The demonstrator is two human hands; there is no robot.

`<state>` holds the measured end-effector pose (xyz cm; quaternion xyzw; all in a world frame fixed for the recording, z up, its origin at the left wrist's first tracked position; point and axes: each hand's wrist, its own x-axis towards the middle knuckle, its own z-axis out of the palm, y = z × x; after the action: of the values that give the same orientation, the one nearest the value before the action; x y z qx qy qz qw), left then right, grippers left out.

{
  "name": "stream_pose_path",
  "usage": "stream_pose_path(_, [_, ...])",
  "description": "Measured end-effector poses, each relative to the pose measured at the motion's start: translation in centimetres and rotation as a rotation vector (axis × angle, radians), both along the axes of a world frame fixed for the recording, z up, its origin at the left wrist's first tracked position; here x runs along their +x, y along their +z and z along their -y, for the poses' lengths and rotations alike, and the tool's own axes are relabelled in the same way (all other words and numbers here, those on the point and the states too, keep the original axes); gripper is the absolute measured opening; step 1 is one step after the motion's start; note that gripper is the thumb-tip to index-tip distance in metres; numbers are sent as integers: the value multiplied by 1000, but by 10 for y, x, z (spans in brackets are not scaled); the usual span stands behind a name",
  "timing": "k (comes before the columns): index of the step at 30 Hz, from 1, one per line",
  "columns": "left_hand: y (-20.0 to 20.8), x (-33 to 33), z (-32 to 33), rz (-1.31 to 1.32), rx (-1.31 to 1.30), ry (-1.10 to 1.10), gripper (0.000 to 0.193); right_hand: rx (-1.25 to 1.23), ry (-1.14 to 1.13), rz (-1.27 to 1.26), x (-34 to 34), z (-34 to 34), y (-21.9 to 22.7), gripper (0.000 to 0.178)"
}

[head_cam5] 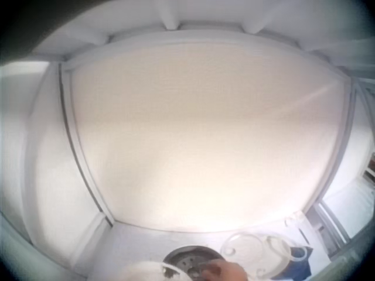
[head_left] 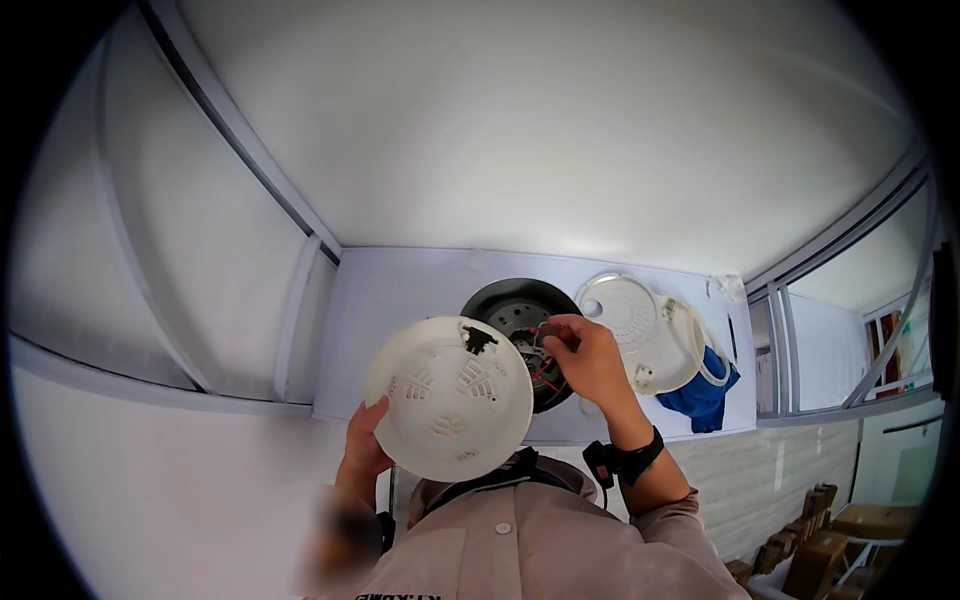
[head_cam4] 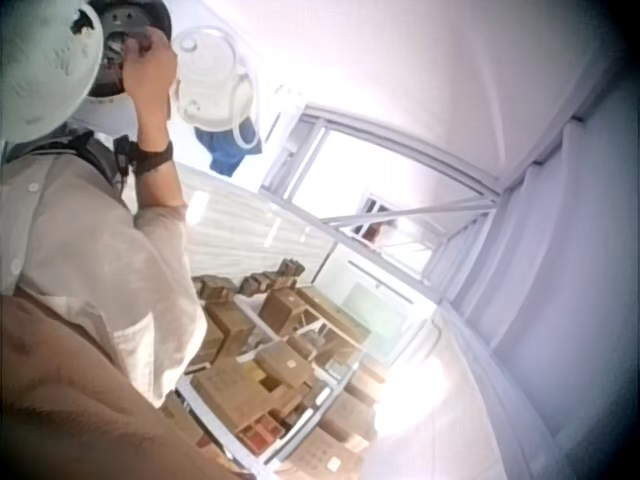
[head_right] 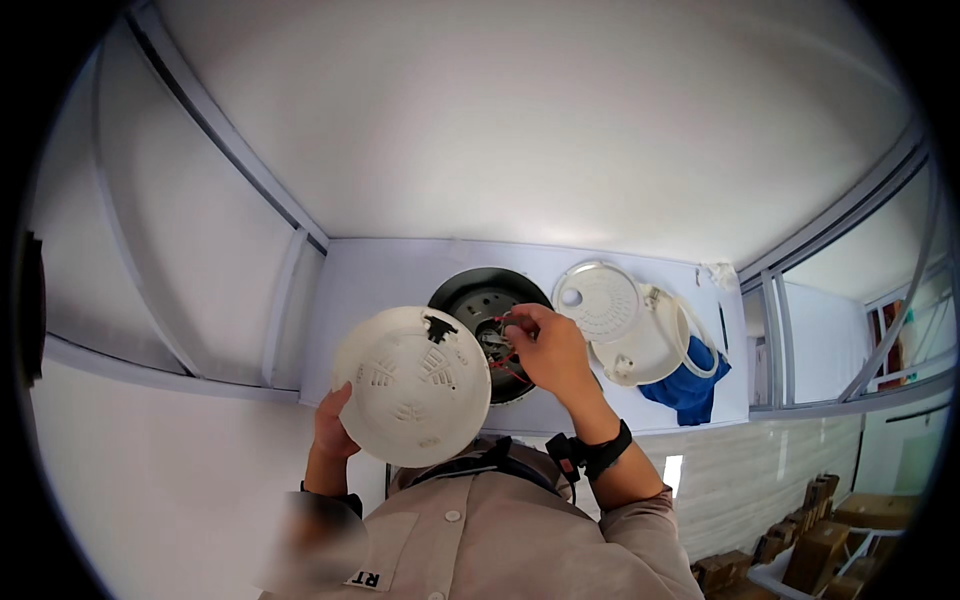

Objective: The person assembles a white cylindrical appliance by inserting a black circular component into the base, connecting red and white wires, and securing a white perforated lid with a screwdriver.

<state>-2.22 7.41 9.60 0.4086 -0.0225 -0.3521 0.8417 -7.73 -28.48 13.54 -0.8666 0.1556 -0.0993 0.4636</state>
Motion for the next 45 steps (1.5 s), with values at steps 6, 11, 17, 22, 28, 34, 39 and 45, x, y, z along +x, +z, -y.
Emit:
stream_pose_path(6, [-7,-11,3,2,71,-14,60,510,46,12,-8,-4,-3,29])
stream_pose_path(11, [-4,-12,13,-28,69,-31,57,555,139,156,-23,-8,2,31])
stream_pose_path(17, [-8,-2,2,18,117,20,58,536,187,144,-48,-1,0,26])
stream_pose_path(22, [-3,13,-13,76,85,105,59,574,179,144,-62,8,-7,10])
stream_pose_path(28, [-2,15,-17,58,45,91,60,716,129,163,-67,1,-2,9])
stream_pose_path(34, [0,8,-14,33,29,31,64,387,58,164,-72,4,-11,10])
stream_pose_path(39, [-7,5,-16,22,23,11,63,-9,-74,262,-63,-3,-20,28])
stream_pose_path(45, [-1,-1,-10,36,27,19,63,-142,-218,116,-47,-14,-16,33])
